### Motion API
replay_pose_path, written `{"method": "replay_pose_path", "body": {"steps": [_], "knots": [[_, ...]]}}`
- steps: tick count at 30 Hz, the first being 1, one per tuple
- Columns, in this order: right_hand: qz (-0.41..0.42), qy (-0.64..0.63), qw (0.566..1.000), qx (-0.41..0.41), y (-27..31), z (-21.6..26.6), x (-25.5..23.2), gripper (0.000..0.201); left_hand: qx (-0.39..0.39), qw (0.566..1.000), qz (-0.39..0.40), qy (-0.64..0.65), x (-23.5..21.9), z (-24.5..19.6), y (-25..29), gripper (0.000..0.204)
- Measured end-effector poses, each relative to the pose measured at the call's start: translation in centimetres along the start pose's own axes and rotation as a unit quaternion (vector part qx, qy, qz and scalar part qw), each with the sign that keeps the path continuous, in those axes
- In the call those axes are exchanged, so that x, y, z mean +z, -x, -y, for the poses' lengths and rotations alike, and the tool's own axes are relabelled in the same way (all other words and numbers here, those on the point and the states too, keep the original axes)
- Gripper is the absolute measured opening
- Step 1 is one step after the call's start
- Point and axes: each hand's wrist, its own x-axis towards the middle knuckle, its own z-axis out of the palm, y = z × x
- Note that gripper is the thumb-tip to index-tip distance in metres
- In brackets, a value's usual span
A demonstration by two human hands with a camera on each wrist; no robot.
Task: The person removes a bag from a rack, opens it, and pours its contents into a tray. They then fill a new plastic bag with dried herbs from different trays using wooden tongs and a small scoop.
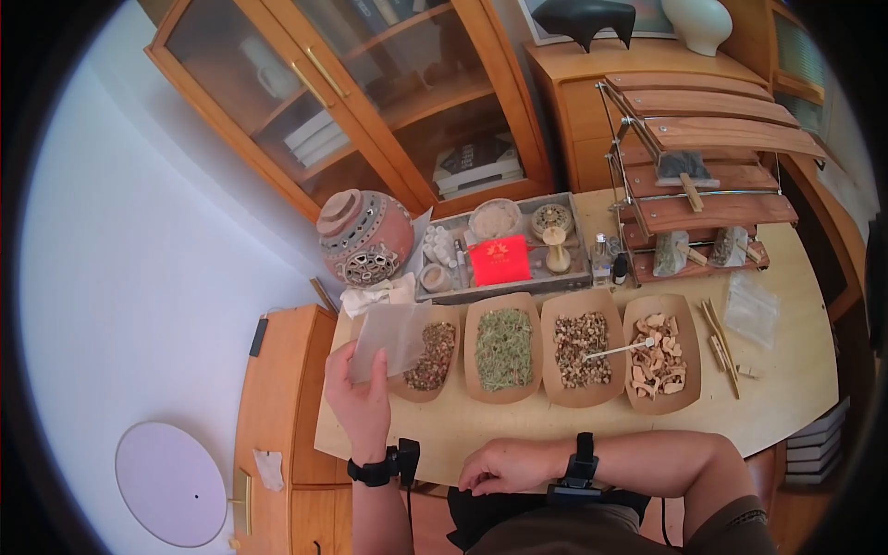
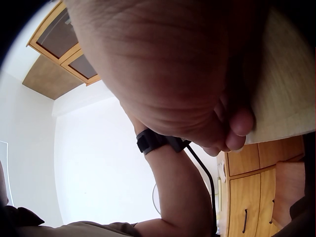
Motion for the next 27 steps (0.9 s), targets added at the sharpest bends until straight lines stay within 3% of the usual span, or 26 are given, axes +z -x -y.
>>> {"method": "replay_pose_path", "body": {"steps": [4,7,9,12,15,25,27], "knots": [[0.005,-0.005,1.000,0.014,0.0,0.1,0.0,0.020,0.001,1.000,0.025,-0.016,-0.1,0.9,0.0,0.030],[-0.002,-0.006,1.000,-0.005,0.0,-0.3,0.2,0.020,0.044,0.997,0.022,-0.055,-0.4,0.7,0.2,0.025],[-0.001,-0.004,1.000,-0.004,-0.1,-0.1,0.0,0.020,-0.018,1.000,0.018,0.016,-0.5,0.4,0.2,0.028],[0.000,-0.007,1.000,-0.001,0.1,-0.4,0.4,0.020,-0.039,0.998,0.032,0.034,-0.6,1.5,0.0,0.028],[-0.005,0.001,1.000,0.001,0.0,0.0,-0.1,0.020,-0.035,0.999,0.003,0.028,-0.8,0.5,0.2,0.028],[0.002,-0.004,1.000,0.011,0.1,0.3,-0.1,0.020,-0.045,0.999,0.017,0.004,-1.0,0.7,0.0,0.026],[0.002,-0.009,1.000,0.009,0.1,0.2,0.0,0.020,-0.063,0.995,-0.006,0.072,-1.1,1.6,0.4,0.025]]}}
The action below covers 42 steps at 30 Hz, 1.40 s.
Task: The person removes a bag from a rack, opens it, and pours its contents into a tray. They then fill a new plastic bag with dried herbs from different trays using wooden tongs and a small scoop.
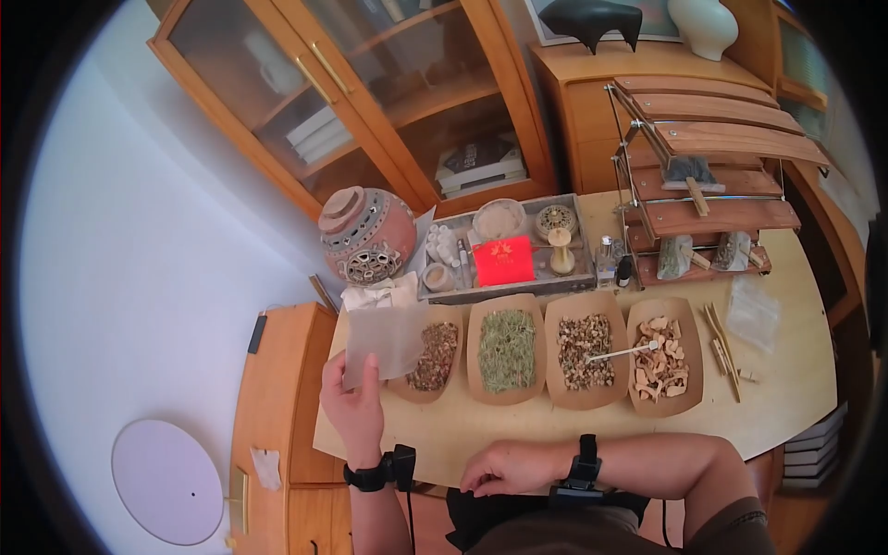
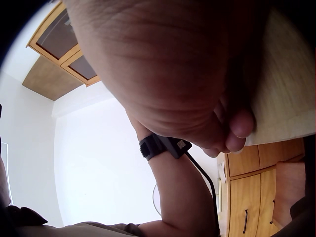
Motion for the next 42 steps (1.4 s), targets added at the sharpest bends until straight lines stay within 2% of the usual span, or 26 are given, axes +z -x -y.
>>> {"method": "replay_pose_path", "body": {"steps": [4,6,9,13,22,24,27,31,33,34,36,37,39,40,41,42], "knots": [[0.024,0.007,1.000,0.015,-0.1,-0.1,-0.2,0.022,-0.040,0.997,-0.033,0.053,-0.1,-1.0,0.2,0.023],[0.016,0.002,1.000,0.010,0.0,0.3,0.0,0.020,-0.016,0.999,-0.002,-0.042,-0.5,0.0,0.1,0.023],[0.000,-0.004,1.000,0.003,0.0,0.0,0.0,0.020,0.022,0.999,-0.004,-0.047,-0.1,-0.6,0.4,0.022],[0.005,-0.001,1.000,0.001,0.0,0.2,-0.2,0.020,0.020,0.999,-0.009,-0.031,0.1,-1.2,0.4,0.022],[0.000,0.001,1.000,-0.005,-0.1,0.0,-0.1,0.020,0.029,0.997,0.036,-0.060,0.5,-2.0,0.0,0.022],[-0.001,-0.001,1.000,-0.007,-0.1,-0.3,0.0,0.020,0.091,0.993,0.032,-0.073,0.7,-2.1,-0.1,0.023],[-0.002,-0.002,1.000,-0.014,-0.1,-0.3,-0.1,0.020,0.103,0.987,0.032,-0.119,1.1,-4.0,-0.1,0.024],[-0.003,-0.001,1.000,-0.013,-0.1,-0.4,0.1,0.019,0.123,0.986,0.041,-0.104,0.9,-2.6,-0.5,0.023],[-0.008,0.000,1.000,-0.015,-0.1,-0.3,-0.1,0.019,0.061,0.996,0.008,-0.058,0.9,-2.5,-0.2,0.018],[-0.007,-0.001,1.000,-0.015,0.0,-0.3,0.1,0.018,0.060,0.996,0.008,-0.059,0.7,-2.1,-0.2,0.018],[-0.004,0.003,1.000,-0.012,0.0,-0.4,0.2,0.018,-0.081,0.995,0.023,0.054,0.0,-0.6,-0.7,0.014],[-0.004,0.008,1.000,-0.010,-0.1,-0.5,0.1,0.018,-0.079,0.995,0.022,0.054,-0.4,0.2,-0.9,0.014],[-0.002,0.009,1.000,-0.007,-0.1,-0.3,-0.1,0.018,-0.123,0.982,0.001,0.146,-0.9,1.5,-0.8,0.020],[0.003,0.009,1.000,-0.004,-0.1,-0.2,-0.1,0.018,-0.122,0.982,0.000,0.145,-0.9,1.0,-0.8,0.020],[0.006,0.009,1.000,-0.006,-0.1,-0.3,0.0,0.018,-0.185,0.944,0.000,0.274,-0.7,0.1,-0.6,0.026],[0.008,0.007,1.000,-0.007,-0.1,-0.4,0.0,0.019,-0.241,0.886,-0.002,0.396,-0.7,-0.4,-0.4,0.032]]}}
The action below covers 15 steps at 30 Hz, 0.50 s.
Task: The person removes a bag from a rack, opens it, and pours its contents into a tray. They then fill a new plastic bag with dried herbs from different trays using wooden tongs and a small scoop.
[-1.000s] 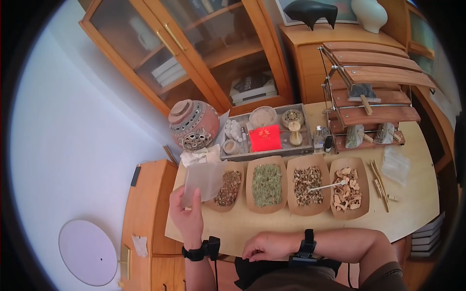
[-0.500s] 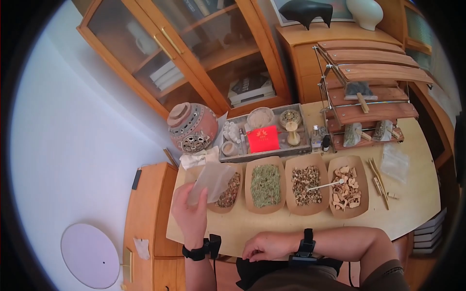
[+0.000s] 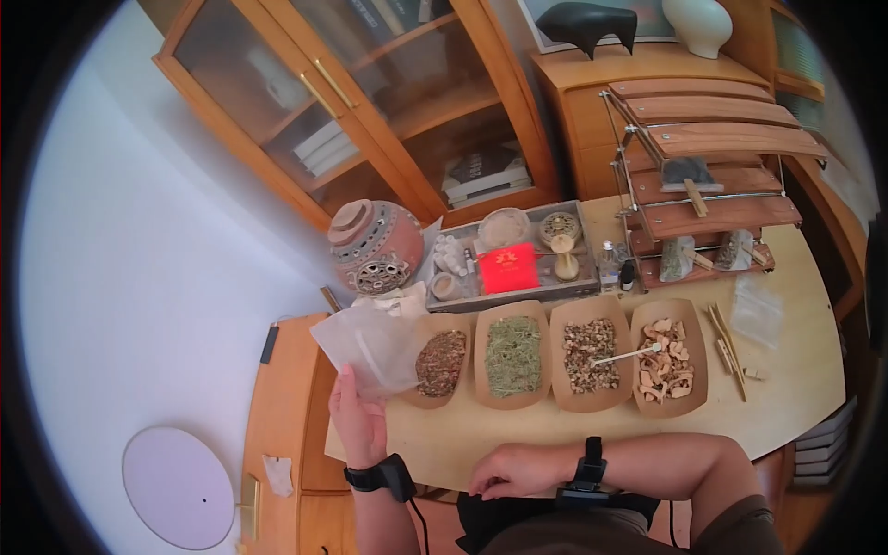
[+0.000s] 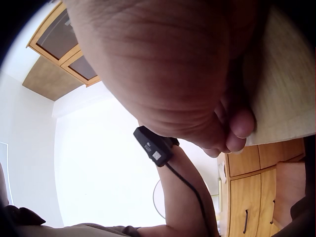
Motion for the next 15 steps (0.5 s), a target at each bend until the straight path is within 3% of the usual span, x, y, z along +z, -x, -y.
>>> {"method": "replay_pose_path", "body": {"steps": [1,3,4,6,7,12,14,15], "knots": [[0.004,-0.001,1.000,-0.003,-0.1,-0.1,0.0,0.020,0.007,1.000,-0.004,-0.003,-0.4,-0.1,0.2,0.032],[0.019,0.007,1.000,0.004,0.0,-0.1,-0.2,0.022,-0.141,0.980,0.058,0.124,-2.0,-0.4,0.7,0.038],[0.027,0.017,0.999,0.019,0.1,0.0,-0.3,0.023,-0.131,0.983,0.053,0.118,-2.6,-0.2,0.9,0.038],[0.032,0.010,0.999,0.016,0.0,0.4,-0.4,0.023,-0.208,0.917,0.115,0.321,-3.2,0.6,1.5,0.035],[0.027,0.014,0.999,0.012,0.1,0.3,-0.4,0.023,-0.209,0.908,0.129,0.339,-2.9,0.5,2.0,0.034],[0.019,0.007,0.999,0.029,0.1,0.5,-0.3,0.023,-0.178,0.932,0.139,0.283,-2.5,0.2,3.4,0.035],[0.011,0.093,0.995,-0.028,0.2,0.1,-0.3,0.023,-0.164,0.956,0.111,0.217,-2.2,0.2,3.9,0.037],[0.025,0.075,0.997,-0.027,0.1,-0.2,-0.1,0.023,-0.168,0.963,0.097,0.186,-2.4,0.3,4.1,0.038]]}}
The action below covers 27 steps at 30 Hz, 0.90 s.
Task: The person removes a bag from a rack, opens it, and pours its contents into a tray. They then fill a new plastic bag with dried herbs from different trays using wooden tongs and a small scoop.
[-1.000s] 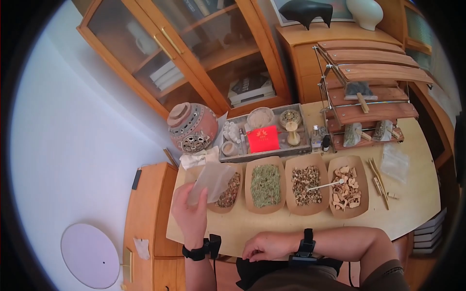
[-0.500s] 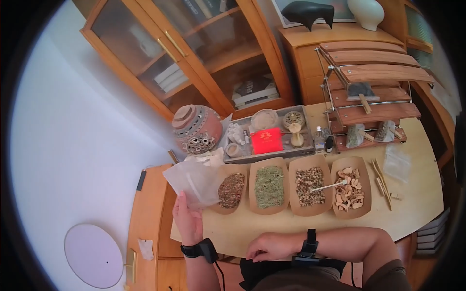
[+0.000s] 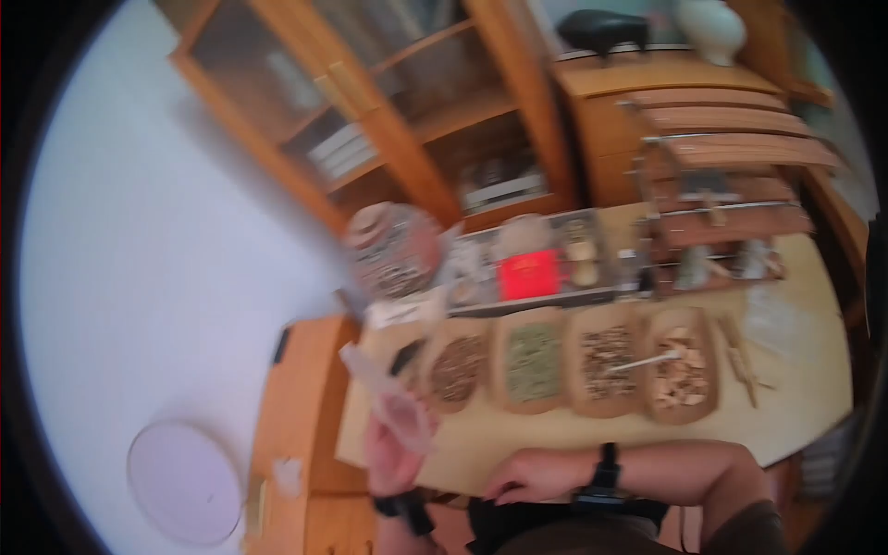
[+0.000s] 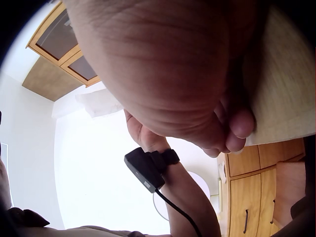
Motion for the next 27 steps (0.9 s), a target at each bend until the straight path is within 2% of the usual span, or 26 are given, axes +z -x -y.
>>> {"method": "replay_pose_path", "body": {"steps": [1,2,3,4,5,6,9,10,11,13,14,15,17,18,20,21,23,27], "knots": [[0.003,-0.017,1.000,0.009,-0.2,-0.3,0.2,0.023,-0.011,1.000,0.021,-0.007,-1.5,0.3,-0.1,0.039],[-0.025,-0.013,0.999,-0.018,-0.2,-0.3,0.5,0.020,-0.019,0.999,-0.003,-0.026,-1.0,0.6,-0.2,0.041],[-0.052,-0.003,0.998,-0.046,-0.4,-0.5,0.7,0.017,-0.036,0.995,0.055,-0.070,-0.4,1.0,-0.5,0.040],[-0.056,-0.014,0.997,-0.041,-0.6,-0.4,0.9,0.017,-0.080,0.989,0.093,-0.087,3.1,1.3,-0.2,0.039],[-0.054,-0.026,0.997,-0.045,-0.6,-0.3,0.9,0.016,-0.082,0.992,0.024,-0.094,6.4,2.1,0.6,0.034],[-0.079,-0.014,0.996,-0.026,-0.4,-0.1,0.7,0.016,-0.084,0.991,0.029,-0.105,9.1,2.1,1.5,0.015],[-0.057,-0.043,0.997,0.006,-0.3,1.1,0.1,0.018,-0.108,0.975,0.099,-0.168,10.3,2.9,0.2,0.013],[-0.072,-0.020,0.997,-0.010,0.1,1.7,-0.1,0.017,-0.091,0.974,0.032,-0.206,15.7,4.0,1.4,0.006],[-0.087,0.001,0.996,-0.023,0.2,2.1,-0.2,0.016,-0.091,0.973,0.037,-0.209,15.6,4.2,0.9,0.006],[-0.065,-0.004,0.998,-0.007,-0.1,1.9,-0.4,0.018,-0.099,0.940,0.152,-0.288,15.0,5.4,-1.0,0.011],[-0.039,-0.012,0.999,0.012,-0.1,1.8,-0.4,0.021,-0.096,0.922,0.154,-0.343,15.1,6.1,-1.8,0.018],[-0.043,-0.010,0.999,0.011,0.4,1.5,-0.8,0.021,-0.096,0.920,0.159,-0.345,15.6,7.4,-2.5,0.018],[-0.064,-0.006,0.998,0.020,1.2,1.5,-1.3,0.021,-0.058,0.875,0.230,-0.423,17.1,10.5,-3.3,0.029],[-0.074,-0.005,0.997,0.024,1.6,1.5,-1.5,0.021,-0.059,0.873,0.235,-0.424,18.2,11.5,-3.5,0.029],[-0.095,0.000,0.995,0.033,2.6,1.7,-2.2,0.021,-0.176,0.839,0.239,-0.457,20.6,13.6,-3.6,0.038],[-0.104,0.002,0.994,0.038,3.1,1.7,-2.4,0.021,-0.175,0.837,0.243,-0.458,21.5,15.3,-3.6,0.038],[-0.119,0.005,0.992,0.048,4.2,1.8,-2.9,0.021,-0.177,0.854,0.259,-0.414,23.1,19.2,-3.3,0.052],[-0.142,0.010,0.988,0.067,6.2,2.4,-4.0,0.021,-0.197,0.861,0.266,-0.385,26.7,24.6,-1.1,0.066]]}}
